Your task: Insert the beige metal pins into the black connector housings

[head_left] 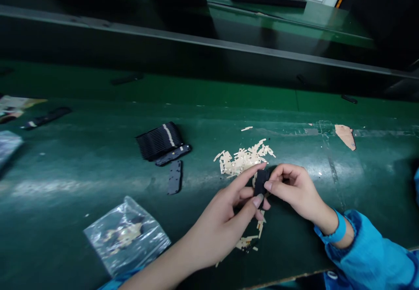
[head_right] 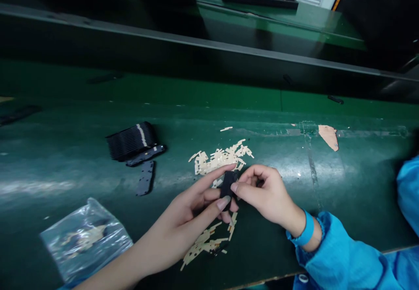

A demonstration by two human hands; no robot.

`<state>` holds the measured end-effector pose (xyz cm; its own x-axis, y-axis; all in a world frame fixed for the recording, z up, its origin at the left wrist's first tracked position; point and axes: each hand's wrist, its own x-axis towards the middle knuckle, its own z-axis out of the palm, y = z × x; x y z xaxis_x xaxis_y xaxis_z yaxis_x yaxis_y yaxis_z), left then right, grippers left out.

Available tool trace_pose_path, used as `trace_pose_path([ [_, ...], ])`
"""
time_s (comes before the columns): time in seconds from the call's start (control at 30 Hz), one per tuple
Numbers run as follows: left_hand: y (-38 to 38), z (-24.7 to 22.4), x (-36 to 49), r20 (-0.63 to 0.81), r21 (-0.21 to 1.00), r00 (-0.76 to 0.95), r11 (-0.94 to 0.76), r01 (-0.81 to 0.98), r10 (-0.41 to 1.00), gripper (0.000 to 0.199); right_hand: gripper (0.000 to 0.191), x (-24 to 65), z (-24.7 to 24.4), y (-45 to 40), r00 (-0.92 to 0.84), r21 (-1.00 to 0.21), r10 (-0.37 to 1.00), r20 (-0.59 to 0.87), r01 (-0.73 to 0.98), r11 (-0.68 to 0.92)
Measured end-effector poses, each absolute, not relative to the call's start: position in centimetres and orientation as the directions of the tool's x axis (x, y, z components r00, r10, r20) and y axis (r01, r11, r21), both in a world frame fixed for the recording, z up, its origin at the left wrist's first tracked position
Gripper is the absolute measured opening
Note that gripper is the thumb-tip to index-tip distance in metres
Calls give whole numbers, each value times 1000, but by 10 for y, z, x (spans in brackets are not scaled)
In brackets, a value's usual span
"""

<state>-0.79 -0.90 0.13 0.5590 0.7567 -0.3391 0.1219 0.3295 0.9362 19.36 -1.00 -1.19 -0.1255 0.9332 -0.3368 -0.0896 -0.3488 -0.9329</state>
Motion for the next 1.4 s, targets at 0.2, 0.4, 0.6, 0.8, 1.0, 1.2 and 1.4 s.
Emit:
trace_pose_path([
  [0.2, -6, 4, -8, -348, 925, 572, 371, 80, 743, 59, 19, 195, -14, -11, -109, -938, 937, -332, -67, -340],
  [0.4, -4, 4, -13, -359, 832, 652, 545, -101, 668, 62, 21, 196, -14, -12, -102, -954, 956, -276, -91, -285],
  [0.6, -2, -12, -16, -294, 750, 712, 615, -242, 638, 67, 34, 199, -21, -10, -195, -934, 936, -295, -148, -325],
  [0.8, -4, -13, -12, -344, 789, 629, 578, -208, 697, 57, 26, 200, -19, -12, -191, -978, 971, -144, -121, -169],
  [1.0, -6, -8, -10, -341, 867, 596, 489, -101, 727, 52, 18, 200, -17, -15, -141, -990, 986, -86, -95, -100],
  [1.2, -6, -8, -13, -390, 849, 599, 525, -61, 699, 53, 22, 202, -11, -14, -114, -998, 992, -57, 6, -57],
  [1.4, -3, -17, -17, -406, 770, 681, 629, -104, 610, 55, 23, 204, -2, -13, -94, -992, 995, 23, 119, 34],
])
